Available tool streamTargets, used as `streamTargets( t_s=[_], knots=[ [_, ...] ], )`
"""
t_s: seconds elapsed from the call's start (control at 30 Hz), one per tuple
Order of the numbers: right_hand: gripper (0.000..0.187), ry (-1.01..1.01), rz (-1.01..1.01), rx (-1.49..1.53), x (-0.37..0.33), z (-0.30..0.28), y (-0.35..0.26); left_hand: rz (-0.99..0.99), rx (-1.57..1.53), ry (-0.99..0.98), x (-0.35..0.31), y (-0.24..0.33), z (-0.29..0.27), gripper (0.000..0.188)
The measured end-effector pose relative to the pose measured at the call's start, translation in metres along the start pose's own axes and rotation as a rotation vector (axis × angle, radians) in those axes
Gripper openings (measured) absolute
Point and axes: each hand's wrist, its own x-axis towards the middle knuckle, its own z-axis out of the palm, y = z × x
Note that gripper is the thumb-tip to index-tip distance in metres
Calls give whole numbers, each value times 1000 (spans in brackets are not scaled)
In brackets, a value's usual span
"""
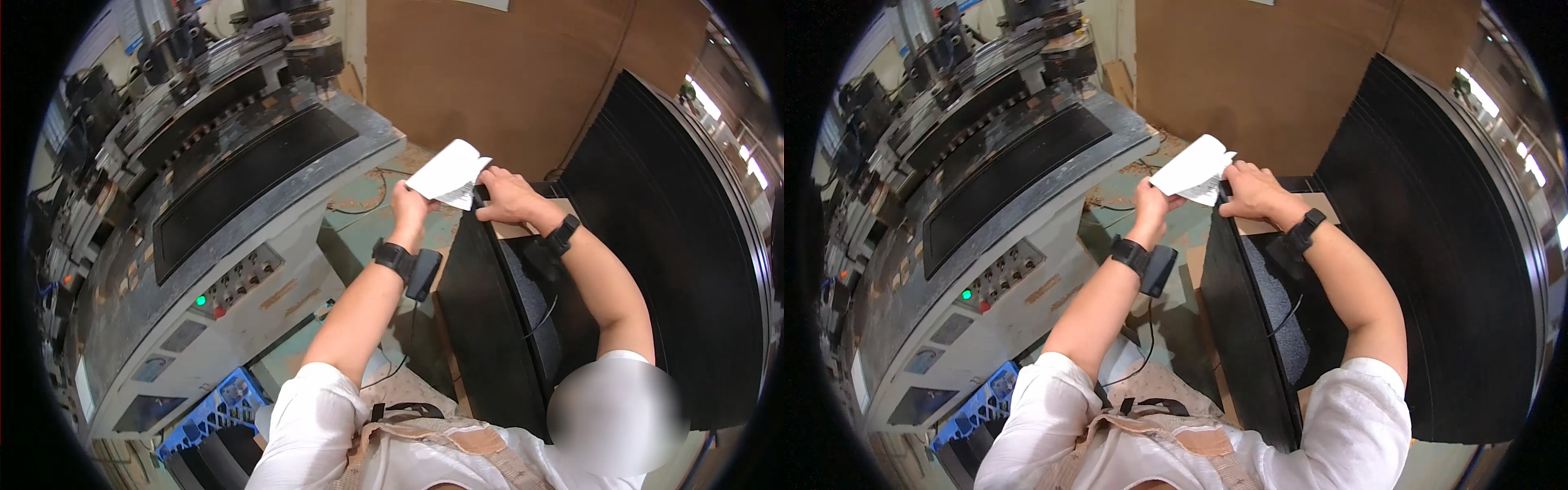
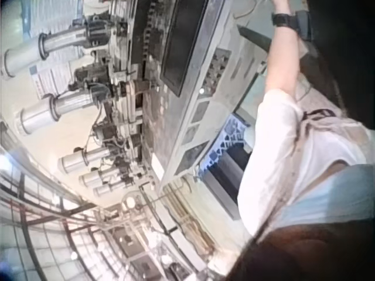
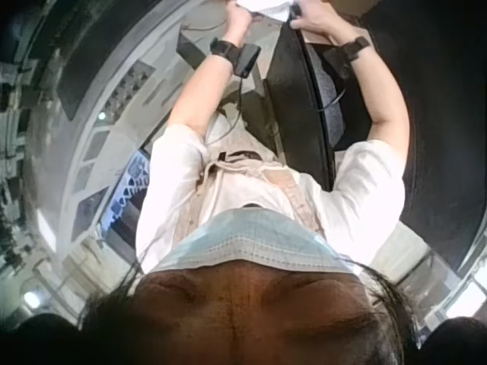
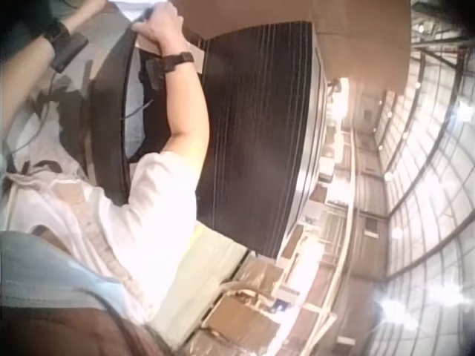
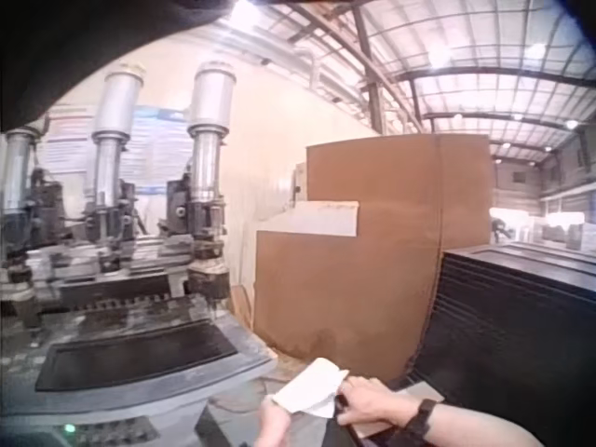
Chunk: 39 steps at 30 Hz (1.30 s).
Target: Operating a furniture manufacturing machine by placing panels into the machine and then stacking the processed panels onto a plastic pallet.
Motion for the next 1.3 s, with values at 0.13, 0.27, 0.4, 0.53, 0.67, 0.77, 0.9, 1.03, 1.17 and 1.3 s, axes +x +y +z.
streamTargets(
  t_s=[0.13,0.27,0.4,0.53,0.67,0.77,0.9,1.03,1.17,1.3],
  knots=[
    [58,-47,-12,-42,-6,11,-6,-18,-392,-123,-17,17,-88,24],
    [93,140,-200,211,-6,-3,-55,-204,-472,-287,-81,40,-198,35],
    [102,132,-716,491,1,-25,-200,-209,-236,-11,-171,62,-283,30],
    [101,39,-917,555,10,6,-317,-66,-8,60,-266,92,-347,15],
    [54,-412,-878,827,-14,57,-390,7,365,14,-352,101,-402,17],
    [25,-556,-782,1067,-36,94,-423,48,333,226,-408,106,-385,25],
    [12,-723,-540,1589,-48,119,-451,-15,348,450,-472,81,-387,52],
    [11,-792,-440,1535,-82,129,-466,238,-15,685,-515,63,-396,59],
    [17,-775,-380,1540,-123,130,-467,341,-61,814,-536,46,-405,53],
    [21,-783,-397,1524,-142,144,-460,449,-223,897,-540,26,-407,26]
  ],
)
